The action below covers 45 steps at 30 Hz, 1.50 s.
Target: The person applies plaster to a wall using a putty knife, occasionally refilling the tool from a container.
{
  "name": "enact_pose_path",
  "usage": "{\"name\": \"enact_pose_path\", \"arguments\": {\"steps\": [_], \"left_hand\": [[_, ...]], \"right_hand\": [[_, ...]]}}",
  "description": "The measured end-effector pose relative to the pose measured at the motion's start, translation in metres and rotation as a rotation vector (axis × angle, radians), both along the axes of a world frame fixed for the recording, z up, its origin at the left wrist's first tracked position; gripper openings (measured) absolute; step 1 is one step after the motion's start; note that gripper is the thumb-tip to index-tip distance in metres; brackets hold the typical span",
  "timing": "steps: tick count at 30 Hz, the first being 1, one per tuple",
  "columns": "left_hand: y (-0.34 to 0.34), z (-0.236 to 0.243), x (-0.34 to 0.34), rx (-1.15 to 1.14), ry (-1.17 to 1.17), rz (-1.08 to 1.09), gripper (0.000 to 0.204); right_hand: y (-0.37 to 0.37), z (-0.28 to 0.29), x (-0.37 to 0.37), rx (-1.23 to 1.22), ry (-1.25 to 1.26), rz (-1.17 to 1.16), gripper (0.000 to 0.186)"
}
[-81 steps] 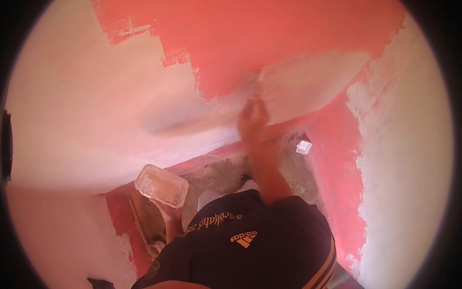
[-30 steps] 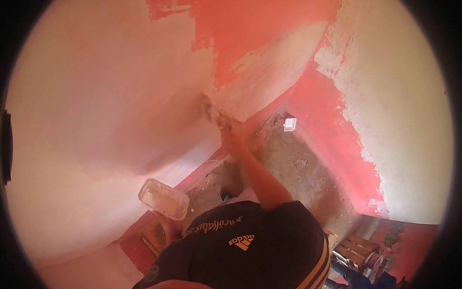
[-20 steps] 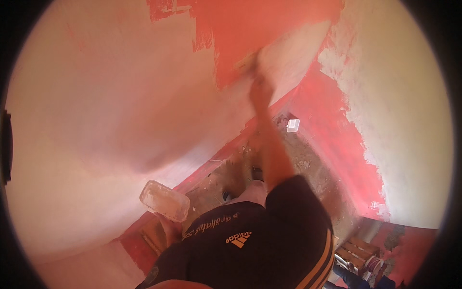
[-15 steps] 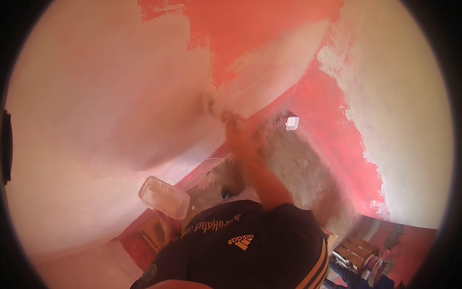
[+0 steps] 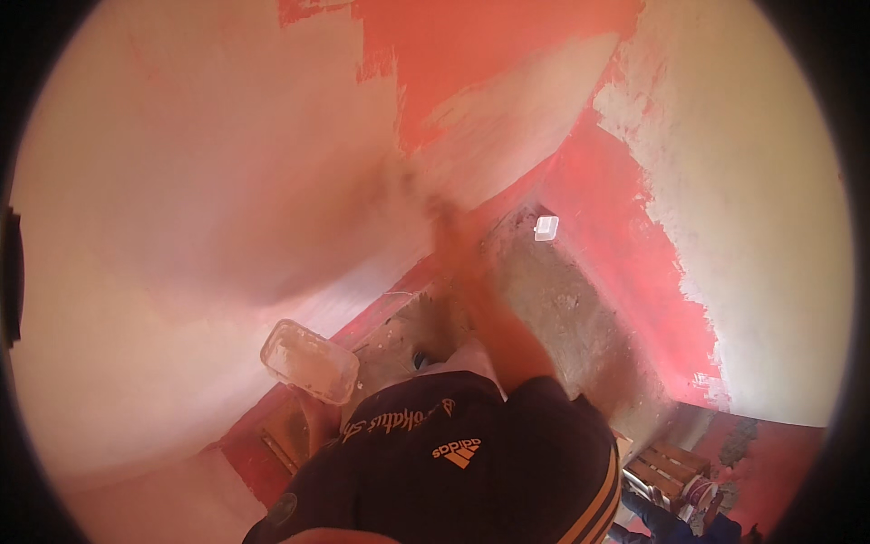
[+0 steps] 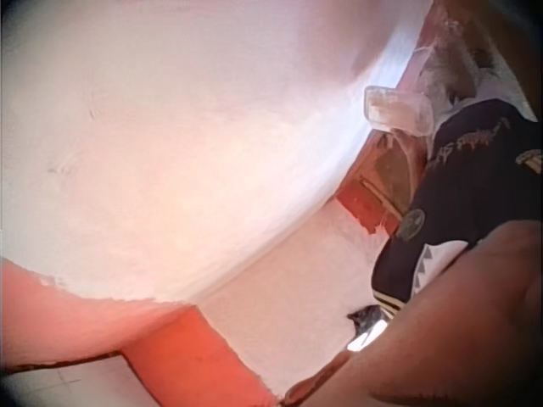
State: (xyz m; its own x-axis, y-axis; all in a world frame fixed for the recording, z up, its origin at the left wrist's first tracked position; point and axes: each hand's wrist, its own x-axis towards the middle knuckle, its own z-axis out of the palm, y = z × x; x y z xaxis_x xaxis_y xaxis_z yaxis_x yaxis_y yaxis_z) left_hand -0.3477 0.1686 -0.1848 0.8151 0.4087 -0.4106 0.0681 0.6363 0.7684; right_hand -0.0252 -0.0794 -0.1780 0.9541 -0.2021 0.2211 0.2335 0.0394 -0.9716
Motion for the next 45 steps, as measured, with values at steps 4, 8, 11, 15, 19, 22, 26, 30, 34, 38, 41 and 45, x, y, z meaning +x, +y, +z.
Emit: {"name": "enact_pose_path", "arguments": {"steps": [4,8,11,15,19,22,26,30,34,38,41,45], "left_hand": [[0.001,-0.015,0.0,-0.037,-0.095,0.039,0.077],[0.007,-0.021,0.003,-0.074,-0.067,0.051,0.076],[0.002,-0.013,0.002,-0.052,-0.084,0.047,0.077],[0.004,-0.011,-0.004,-0.035,-0.082,0.031,0.076],[0.008,-0.021,-0.003,-0.066,-0.148,-0.016,0.077],[0.009,-0.022,0.0,0.015,-0.086,0.022,0.076],[0.006,-0.016,-0.003,-0.042,-0.056,0.011,0.075],[0.011,-0.014,-0.007,0.002,-0.08,-0.043,0.076],[0.011,-0.02,-0.003,-0.049,-0.092,-0.033,0.078],[0.012,-0.025,-0.005,-0.047,-0.072,-0.026,0.081],[0.014,-0.026,-0.013,-0.092,-0.01,-0.035,0.081],[0.008,-0.018,-0.002,0.008,-0.033,-0.023,0.082]], "right_hand": [[-0.101,0.064,0.11,-0.034,-0.029,-0.345,0.042],[-0.023,0.01,0.105,-0.441,-0.091,-0.385,0.023],[0.05,0.014,-0.002,-0.313,-0.082,-0.083,0.029],[-0.018,0.016,0.013,-0.176,-0.088,-0.106,0.04],[-0.081,0.071,0.098,-0.2,0.047,-0.297,0.043],[-0.048,0.034,0.102,-0.285,-0.18,-0.255,0.03],[0.008,0.031,0.013,-0.234,0.066,0.079,0.025],[-0.043,0.046,0.05,-0.136,0.017,-0.27,0.034],[-0.064,0.037,0.094,-0.22,-0.207,-0.274,0.027],[0.024,0.028,0.016,-0.253,-0.1,0.001,0.027],[0.015,0.009,-0.002,-0.12,-0.015,0.062,0.024],[-0.034,0.034,0.053,-0.07,-0.023,-0.205,0.022]]}}
